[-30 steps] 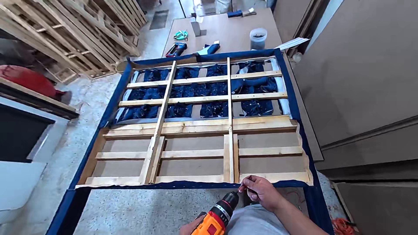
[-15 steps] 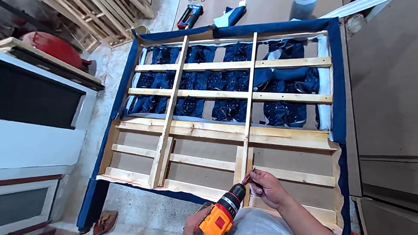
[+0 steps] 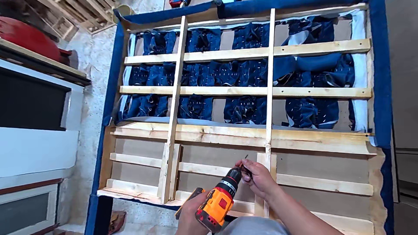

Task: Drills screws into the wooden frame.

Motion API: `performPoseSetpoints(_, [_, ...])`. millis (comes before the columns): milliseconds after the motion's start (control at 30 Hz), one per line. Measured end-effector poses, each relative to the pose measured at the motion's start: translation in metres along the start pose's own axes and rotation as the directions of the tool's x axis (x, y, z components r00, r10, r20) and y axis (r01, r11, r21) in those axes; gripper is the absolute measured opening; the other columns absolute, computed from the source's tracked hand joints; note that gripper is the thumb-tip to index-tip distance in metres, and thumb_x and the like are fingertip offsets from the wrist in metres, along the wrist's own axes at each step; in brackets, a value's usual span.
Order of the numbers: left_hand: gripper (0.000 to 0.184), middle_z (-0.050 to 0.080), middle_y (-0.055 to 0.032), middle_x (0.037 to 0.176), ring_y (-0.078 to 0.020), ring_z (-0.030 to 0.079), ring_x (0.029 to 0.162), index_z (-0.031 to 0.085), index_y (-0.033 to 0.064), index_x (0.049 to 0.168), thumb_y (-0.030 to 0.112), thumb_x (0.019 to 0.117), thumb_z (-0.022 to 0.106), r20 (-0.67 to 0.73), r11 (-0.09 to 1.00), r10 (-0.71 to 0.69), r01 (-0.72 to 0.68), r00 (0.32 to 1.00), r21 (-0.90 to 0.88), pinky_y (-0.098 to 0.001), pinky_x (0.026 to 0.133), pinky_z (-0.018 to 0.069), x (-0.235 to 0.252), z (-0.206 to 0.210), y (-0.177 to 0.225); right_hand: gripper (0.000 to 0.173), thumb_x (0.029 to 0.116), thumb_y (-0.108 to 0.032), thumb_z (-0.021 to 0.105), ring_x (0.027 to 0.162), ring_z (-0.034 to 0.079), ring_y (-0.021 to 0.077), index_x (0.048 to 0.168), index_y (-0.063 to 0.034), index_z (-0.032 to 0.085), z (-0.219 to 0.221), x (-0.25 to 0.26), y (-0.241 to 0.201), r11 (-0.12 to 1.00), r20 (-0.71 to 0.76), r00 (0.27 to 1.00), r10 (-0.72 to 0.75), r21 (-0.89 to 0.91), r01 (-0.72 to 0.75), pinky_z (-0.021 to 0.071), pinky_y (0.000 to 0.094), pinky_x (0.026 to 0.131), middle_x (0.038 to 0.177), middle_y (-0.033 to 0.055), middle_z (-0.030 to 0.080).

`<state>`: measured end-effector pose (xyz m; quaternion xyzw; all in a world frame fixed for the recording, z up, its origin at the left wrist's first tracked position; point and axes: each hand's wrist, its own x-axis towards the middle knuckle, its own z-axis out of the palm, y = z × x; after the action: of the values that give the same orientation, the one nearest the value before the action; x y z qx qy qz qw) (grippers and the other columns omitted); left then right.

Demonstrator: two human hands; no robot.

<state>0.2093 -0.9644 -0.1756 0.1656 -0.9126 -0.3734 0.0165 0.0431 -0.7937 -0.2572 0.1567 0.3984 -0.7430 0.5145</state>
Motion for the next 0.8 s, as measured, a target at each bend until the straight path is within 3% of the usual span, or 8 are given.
performPoseSetpoints(100, [0.042, 0.077, 0.0017, 0.087, -0.0033, 0.073, 0.081, 0.077, 0.0122, 0.102, 0.049, 0.083, 0.071, -0.012, 0.995, -0.013, 0.014, 1.0, 0.101, -0.03, 0.073, 0.0629, 0.036, -0.004, -0.015, 0.04, 0.1112, -0.036, 0.041, 0.056, 0.046, 0.0034, 0.113, -0.0076, 0.069, 0.009, 0.043, -0.003, 1.0, 0.004, 1.0, -0.017, 0.003, 0.017, 0.0389, 0.0179, 0.051, 0.083, 0.0016, 0.063])
performPoseSetpoints(200, [0.046, 0.077, 0.0033, 0.087, -0.0038, 0.073, 0.081, 0.078, 0.0146, 0.104, 0.053, 0.0804, 0.071, 0.019, 0.987, -0.058, 0.054, 0.998, 0.154, -0.033, 0.072, 0.0626, 0.073, -0.006, -0.019, 0.039, 0.1101, -0.04, 0.043, 0.053, 0.044, 0.0027, 0.108, -0.0106, 0.068, 0.012, 0.074, -0.016, 0.999, -0.019, 0.999, -0.03, 0.034, 0.031, 0.0379, 0.0165, 0.047, 0.076, -0.0018, 0.057])
performPoseSetpoints(367, [0.044, 0.075, 0.0069, 0.083, -0.0002, 0.071, 0.078, 0.078, 0.0178, 0.103, 0.054, 0.0797, 0.069, 0.111, 0.967, -0.136, 0.108, 0.984, 0.231, -0.0297, 0.068, 0.0615, 0.116, -0.01, -0.007, 0.037, 0.1101, -0.04, 0.043, 0.052, 0.044, 0.0024, 0.105, -0.0114, 0.066, -0.006, 0.1, -0.02, 0.986, 0.033, 0.998, -0.054, 0.161, 0.048, 0.0388, 0.0155, 0.047, 0.072, -0.0015, 0.054])
performPoseSetpoints(533, [0.048, 0.077, 0.0, 0.088, -0.0064, 0.073, 0.079, 0.077, 0.0121, 0.106, 0.053, 0.0818, 0.07, 0.209, 0.96, -0.119, 0.058, 0.971, 0.274, -0.0339, 0.068, 0.0624, 0.131, -0.002, 0.007, 0.038, 0.1101, -0.037, 0.043, 0.054, 0.047, 0.0024, 0.103, -0.0096, 0.067, -0.026, 0.107, -0.014, 0.973, 0.039, 0.998, -0.056, 0.227, 0.045, 0.0404, 0.0161, 0.049, 0.075, 0.0004, 0.059])
performPoseSetpoints(633, [0.046, 0.078, -0.0049, 0.093, -0.0103, 0.074, 0.083, 0.074, 0.0079, 0.112, 0.046, 0.0869, 0.07, 0.246, 0.959, -0.119, 0.047, 0.962, 0.279, -0.0346, 0.072, 0.0621, 0.13, 0.001, 0.016, 0.039, 0.1096, -0.039, 0.044, 0.056, 0.049, 0.0025, 0.102, -0.0089, 0.068, -0.031, 0.11, -0.016, 0.967, 0.076, 0.996, -0.046, 0.255, 0.025, 0.0394, 0.017, 0.05, 0.088, 0.0066, 0.069])
performPoseSetpoints(800, [0.044, 0.078, -0.0109, 0.096, -0.0119, 0.075, 0.087, 0.073, 0.0013, 0.114, 0.039, 0.0905, 0.069, 0.244, 0.96, -0.128, 0.059, 0.961, 0.272, -0.0316, 0.078, 0.0611, 0.135, 0.007, 0.021, 0.041, 0.1095, -0.04, 0.044, 0.057, 0.05, 0.0035, 0.103, -0.0076, 0.068, -0.03, 0.115, -0.023, 0.956, 0.102, 0.994, -0.044, 0.294, 0.013, 0.0395, 0.0181, 0.051, 0.095, 0.0109, 0.072])
